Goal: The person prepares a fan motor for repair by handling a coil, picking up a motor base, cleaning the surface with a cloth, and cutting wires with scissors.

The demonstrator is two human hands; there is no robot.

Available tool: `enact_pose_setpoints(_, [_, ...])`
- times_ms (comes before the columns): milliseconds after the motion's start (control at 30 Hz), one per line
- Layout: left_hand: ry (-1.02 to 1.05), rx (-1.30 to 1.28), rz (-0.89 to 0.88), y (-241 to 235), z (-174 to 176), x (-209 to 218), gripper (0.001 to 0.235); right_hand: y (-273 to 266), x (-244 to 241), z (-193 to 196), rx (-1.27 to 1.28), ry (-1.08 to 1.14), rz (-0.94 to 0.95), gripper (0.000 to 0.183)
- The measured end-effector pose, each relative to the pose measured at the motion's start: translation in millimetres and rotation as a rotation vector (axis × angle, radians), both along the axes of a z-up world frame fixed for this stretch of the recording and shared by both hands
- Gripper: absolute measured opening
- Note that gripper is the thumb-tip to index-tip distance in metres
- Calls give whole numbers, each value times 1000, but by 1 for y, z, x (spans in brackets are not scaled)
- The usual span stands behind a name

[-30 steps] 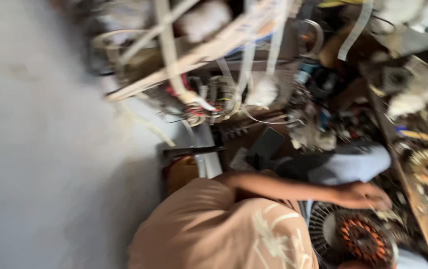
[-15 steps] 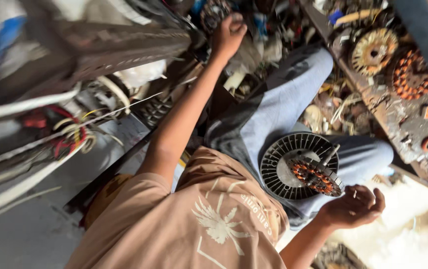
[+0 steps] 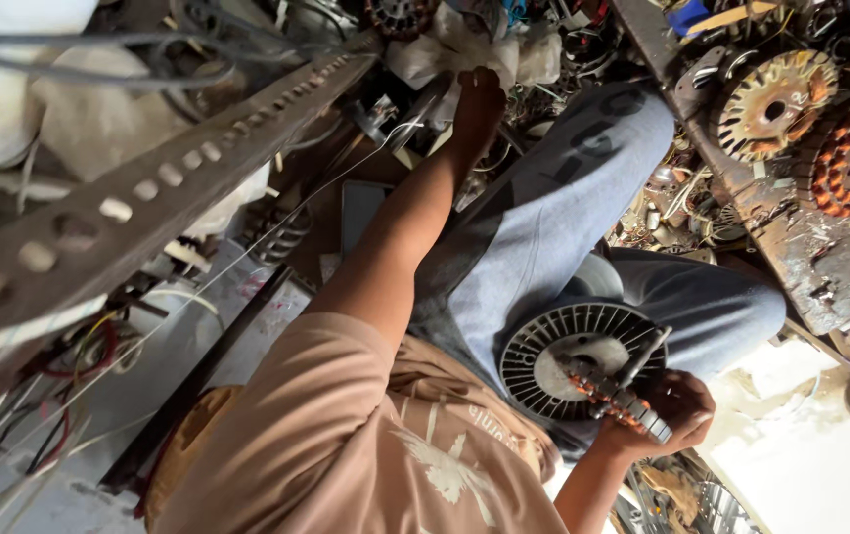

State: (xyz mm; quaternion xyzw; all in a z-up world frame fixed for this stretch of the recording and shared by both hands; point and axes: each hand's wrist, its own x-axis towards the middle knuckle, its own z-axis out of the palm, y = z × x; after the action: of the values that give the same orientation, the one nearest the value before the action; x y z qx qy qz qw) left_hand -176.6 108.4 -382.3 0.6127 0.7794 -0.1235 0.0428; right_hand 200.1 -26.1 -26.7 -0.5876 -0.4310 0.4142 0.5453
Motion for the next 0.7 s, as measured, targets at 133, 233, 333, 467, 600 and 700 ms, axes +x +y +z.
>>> enact_pose_setpoints(133, [322, 3, -116, 13, -5, -20, 25, -1, 2, -4, 15, -60, 21, 47])
enact_pose_setpoints(233, [318, -2, -103, 33, 1, -40, 20, 3, 3, -6, 6, -43, 28, 47])
enact_pose_setpoints(333, [251, -36, -81, 47, -2, -46, 14, 4, 4, -6, -10, -110, 33, 48])
enact_pose_setpoints(467, [199, -98, -56, 66, -11, -54, 7, 4, -3, -4, -19, -113, 21, 48])
enact_pose_setpoints(600, [-315, -2, 371, 83, -14, -68, 9, 9, -8, 0, -5, -154, 50, 48])
enact_pose_setpoints(700, [-430, 13, 423, 83, -13, -88, 9, 10, -9, 3, -4, -170, 82, 48])
